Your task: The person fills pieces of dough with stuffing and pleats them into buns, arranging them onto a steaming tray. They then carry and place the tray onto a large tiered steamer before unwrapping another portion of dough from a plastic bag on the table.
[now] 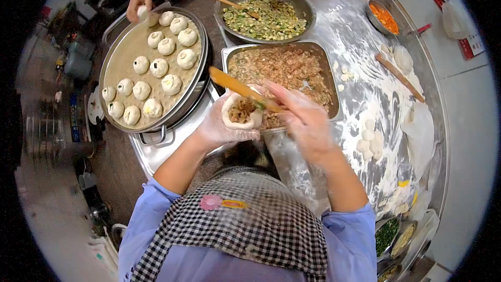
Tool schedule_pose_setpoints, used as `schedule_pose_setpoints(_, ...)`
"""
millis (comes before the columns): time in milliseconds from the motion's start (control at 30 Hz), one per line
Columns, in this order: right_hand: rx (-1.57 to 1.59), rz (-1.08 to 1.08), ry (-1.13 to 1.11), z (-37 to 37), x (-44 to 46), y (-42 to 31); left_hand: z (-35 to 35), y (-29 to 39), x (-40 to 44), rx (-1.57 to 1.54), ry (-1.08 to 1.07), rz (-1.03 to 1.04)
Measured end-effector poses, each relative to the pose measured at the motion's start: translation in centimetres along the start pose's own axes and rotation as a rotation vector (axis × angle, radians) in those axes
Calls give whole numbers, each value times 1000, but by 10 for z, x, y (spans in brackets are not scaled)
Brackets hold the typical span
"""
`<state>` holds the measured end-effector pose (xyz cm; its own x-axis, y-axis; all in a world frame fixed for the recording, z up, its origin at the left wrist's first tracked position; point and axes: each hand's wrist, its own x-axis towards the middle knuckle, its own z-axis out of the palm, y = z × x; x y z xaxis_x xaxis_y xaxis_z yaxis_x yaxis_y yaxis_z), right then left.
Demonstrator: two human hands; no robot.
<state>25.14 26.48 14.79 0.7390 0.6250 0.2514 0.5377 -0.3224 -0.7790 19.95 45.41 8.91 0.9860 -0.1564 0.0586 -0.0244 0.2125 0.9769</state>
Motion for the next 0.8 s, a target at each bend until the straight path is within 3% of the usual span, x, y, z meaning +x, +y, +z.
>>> schedule_pose_setpoints(167,-261,-324,-80,-13,-13,28,-8,12,-1,-96,-51,13)
schedule_pose_setpoints(300,-312,-376,-149,-11,-12,31,-13,11,1,10,-81,79)
schedule_pose_setpoints(500,-249,-174,-422,-20,-6,24,-18,2,0,152,-198,106)
schedule_pose_setpoints(600,116,-13,-493,-32,-3,32,-18,-5,2,260,-223,174)
schedule_pose_setpoints(700,242,328,-317,-19,-14,20,-10,-6,-3,-45,-103,129)
schedule_pose_setpoints(733,313,414,-248,-9,-17,24,-9,-11,-1,-58,-102,223)
schedule_pose_setpoints(800,258,254,-36,15,-22,15,3,-18,-3,-241,-52,196)
